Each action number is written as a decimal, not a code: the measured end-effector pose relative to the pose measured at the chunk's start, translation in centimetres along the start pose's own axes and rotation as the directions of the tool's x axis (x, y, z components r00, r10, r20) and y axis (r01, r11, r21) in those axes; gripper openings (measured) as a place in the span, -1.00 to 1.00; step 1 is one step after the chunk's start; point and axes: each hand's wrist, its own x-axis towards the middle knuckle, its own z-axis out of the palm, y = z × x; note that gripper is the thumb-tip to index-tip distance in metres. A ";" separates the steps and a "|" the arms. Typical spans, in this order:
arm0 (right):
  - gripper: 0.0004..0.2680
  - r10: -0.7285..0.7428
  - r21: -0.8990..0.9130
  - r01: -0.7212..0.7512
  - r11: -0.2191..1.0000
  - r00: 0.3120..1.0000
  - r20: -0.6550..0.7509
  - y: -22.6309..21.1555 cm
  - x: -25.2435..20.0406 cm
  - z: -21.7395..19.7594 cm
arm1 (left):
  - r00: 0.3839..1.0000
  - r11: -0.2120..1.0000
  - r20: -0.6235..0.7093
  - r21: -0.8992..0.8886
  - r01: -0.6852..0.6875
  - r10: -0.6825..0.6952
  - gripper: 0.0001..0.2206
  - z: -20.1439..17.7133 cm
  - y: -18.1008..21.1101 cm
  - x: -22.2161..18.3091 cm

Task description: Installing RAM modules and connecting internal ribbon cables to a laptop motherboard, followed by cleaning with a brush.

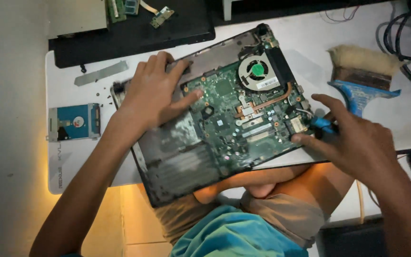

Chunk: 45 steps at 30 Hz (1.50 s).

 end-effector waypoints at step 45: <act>-0.77 -0.669 0.327 0.706 0.628 0.705 -0.235 -10.1 24.5 -1.9 | 0.956 0.898 -0.229 -0.358 -0.257 0.182 -0.89 4.2 -2.8 13.1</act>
